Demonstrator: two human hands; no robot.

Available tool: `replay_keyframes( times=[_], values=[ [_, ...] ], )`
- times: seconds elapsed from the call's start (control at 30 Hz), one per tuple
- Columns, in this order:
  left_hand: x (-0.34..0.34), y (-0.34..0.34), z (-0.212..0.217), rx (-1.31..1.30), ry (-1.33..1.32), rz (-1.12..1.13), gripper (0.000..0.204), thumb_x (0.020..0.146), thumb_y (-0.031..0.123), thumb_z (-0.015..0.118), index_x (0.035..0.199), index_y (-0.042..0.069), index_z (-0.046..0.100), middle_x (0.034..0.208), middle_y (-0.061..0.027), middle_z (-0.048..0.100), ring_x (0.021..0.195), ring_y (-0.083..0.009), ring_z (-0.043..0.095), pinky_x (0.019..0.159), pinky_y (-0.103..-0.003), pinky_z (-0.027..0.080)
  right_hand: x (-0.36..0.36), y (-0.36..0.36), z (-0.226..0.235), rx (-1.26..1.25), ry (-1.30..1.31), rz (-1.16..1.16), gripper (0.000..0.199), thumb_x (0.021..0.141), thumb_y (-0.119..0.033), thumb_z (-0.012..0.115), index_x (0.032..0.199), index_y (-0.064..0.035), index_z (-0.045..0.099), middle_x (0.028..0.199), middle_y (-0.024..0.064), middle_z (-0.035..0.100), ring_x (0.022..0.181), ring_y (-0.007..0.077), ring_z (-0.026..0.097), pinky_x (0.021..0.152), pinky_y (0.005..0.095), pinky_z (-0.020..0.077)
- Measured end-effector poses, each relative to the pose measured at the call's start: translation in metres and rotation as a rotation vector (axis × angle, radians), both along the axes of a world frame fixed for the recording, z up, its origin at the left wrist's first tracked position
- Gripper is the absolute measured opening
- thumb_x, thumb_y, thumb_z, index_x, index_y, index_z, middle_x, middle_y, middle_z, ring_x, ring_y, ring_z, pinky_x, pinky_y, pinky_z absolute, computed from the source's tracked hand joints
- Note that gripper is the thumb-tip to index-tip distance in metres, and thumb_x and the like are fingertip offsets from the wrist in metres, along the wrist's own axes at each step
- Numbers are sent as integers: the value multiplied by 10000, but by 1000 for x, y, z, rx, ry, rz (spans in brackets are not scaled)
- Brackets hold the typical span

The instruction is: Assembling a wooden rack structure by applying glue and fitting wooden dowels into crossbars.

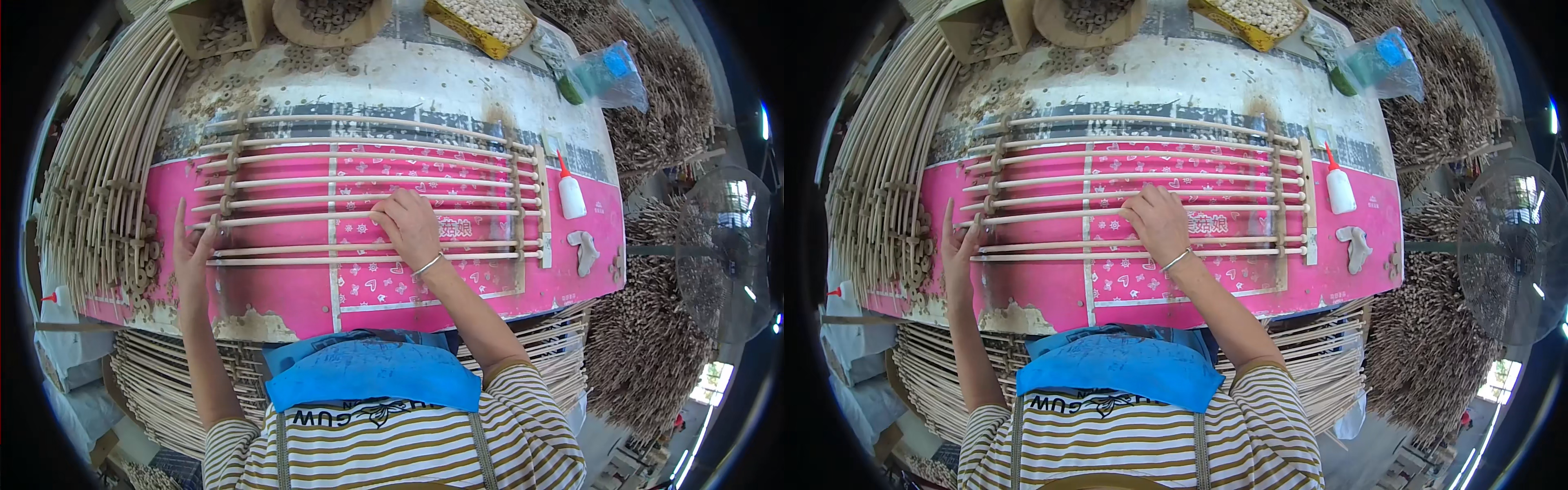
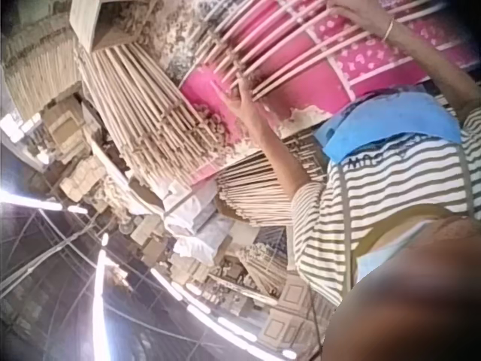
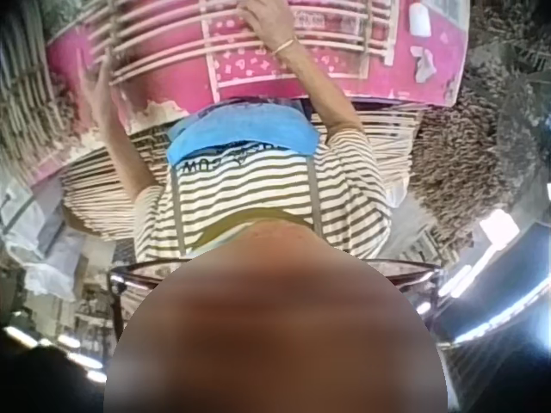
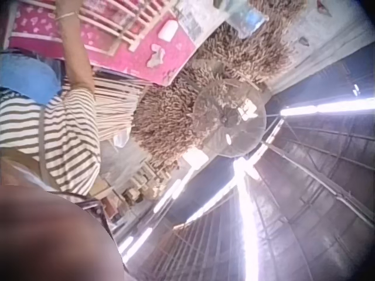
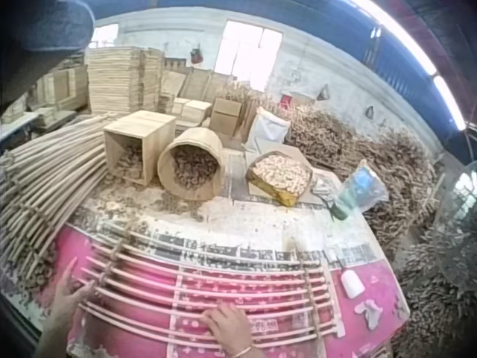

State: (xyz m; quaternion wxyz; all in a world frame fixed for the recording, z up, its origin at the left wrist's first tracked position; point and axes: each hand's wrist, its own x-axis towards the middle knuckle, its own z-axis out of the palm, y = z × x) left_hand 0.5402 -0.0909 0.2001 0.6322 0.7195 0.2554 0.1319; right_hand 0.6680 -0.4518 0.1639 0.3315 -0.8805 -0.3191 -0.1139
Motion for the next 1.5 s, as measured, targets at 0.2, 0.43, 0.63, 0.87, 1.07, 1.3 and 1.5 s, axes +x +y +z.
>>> replay_keyframes(
  times=[0.2, 0.43, 0.63, 0.87, 1.07, 1.3, 1.5],
  values=[
    [-6, 22, -5, 308, 138, -61, 599, 964, 181, 758, 1527, 114, 566, 930, 1, 699, 788, -75, 607, 698, -254, 477, 9, -8, -7, 21, 135, 48, 137, 906, -218, 748, 912, -85, 718, 884, 89, 645, 886, 309, 629, 775, 455, 468],
    [-10, 15, 19, 1111, 31, -139, 560, 816, 222, 825, 1365, 235, 711, 1102, -44, 615, 999, -283, 577, 880, -435, 446, 1, -3, 5, 24, 188, 46, 120, 923, -176, 731, 952, -62, 708, 896, 117, 639, 898, 326, 626, 796, 436, 474],
    [-6, 12, 10, 1097, 56, -188, 411, 788, 189, 815, 1193, 233, 759, 1117, -17, 611, 1066, -285, 576, 891, -438, 431, -3, -3, 6, 45, 142, 47, 156, 864, -180, 793, 936, -77, 700, 889, 91, 635, 885, 313, 618, 822, 444, 458],
    [-6, 11, -7, 1099, 58, -183, 400, 780, 167, 806, 1173, 225, 755, 1101, -18, 603, 1063, -273, 577, 893, -423, 423, -1, -1, 11, -88, -32, 46, 153, 835, -184, 811, 911, -95, 712, 916, 53, 622, 912, 260, 594, 808, 416, 425],
    [-5, 12, -8, 1071, 57, -169, 406, 797, 147, 799, 1194, 209, 746, 1081, -35, 620, 1061, -279, 595, 889, -425, 445, -3, 0, 13, -131, -59, 11, 187, 825, -204, 824, 962, -104, 744, 931, 43, 619, 942, 253, 590, 836, 410, 415],
    [-41, 71, -7, 676, 81, 81, 401, 902, 117, 747, 1300, 96, 705, 1077, -109, 672, 1035, -262, 664, 903, -385, 525, -18, -17, 21, -86, 38, -3, 202, 819, -189, 831, 972, -94, 742, 905, 65, 634, 905, 267, 610, 809, 409, 429],
    [-50, 63, -9, 1005, 147, -175, 457, 826, 27, 749, 1267, 140, 711, 1148, -80, 649, 1080, -317, 642, 920, -416, 531, -29, -19, 20, -88, 131, 154, 166, 840, -181, 814, 956, -86, 743, 915, 61, 657, 885, 258, 618, 784, 403, 425]
  ],
)
